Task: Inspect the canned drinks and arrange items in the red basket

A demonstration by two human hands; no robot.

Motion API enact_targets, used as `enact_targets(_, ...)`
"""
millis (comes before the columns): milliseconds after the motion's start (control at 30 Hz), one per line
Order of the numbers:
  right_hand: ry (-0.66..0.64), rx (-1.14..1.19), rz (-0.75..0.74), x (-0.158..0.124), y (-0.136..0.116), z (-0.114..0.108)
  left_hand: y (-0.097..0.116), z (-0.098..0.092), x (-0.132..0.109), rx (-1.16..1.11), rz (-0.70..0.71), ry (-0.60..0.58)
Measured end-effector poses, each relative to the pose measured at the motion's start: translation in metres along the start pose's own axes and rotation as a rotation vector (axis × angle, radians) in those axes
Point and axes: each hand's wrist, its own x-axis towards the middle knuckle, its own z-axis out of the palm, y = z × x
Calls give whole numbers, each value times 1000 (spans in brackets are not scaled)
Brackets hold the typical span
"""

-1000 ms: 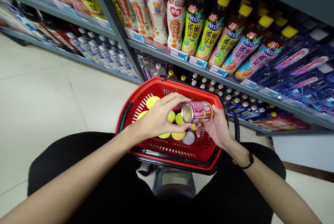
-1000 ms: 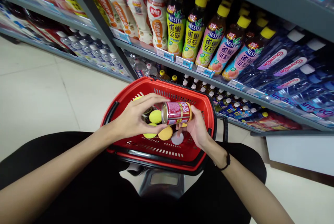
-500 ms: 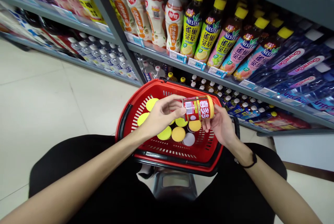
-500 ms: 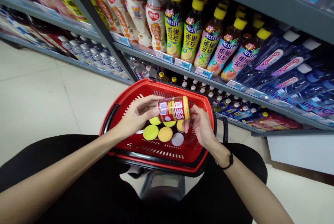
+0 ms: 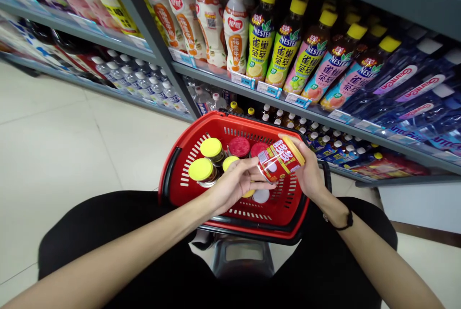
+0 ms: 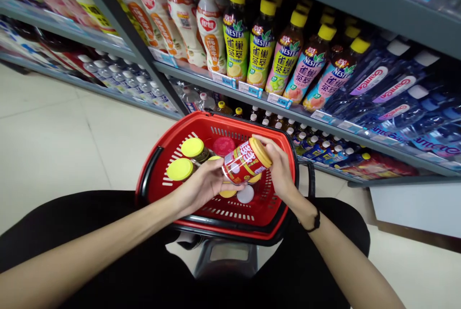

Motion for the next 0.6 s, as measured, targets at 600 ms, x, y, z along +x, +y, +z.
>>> enact_targets(600, -181, 258, 205, 1, -3, 2, -3, 11, 0, 13, -311, 79)
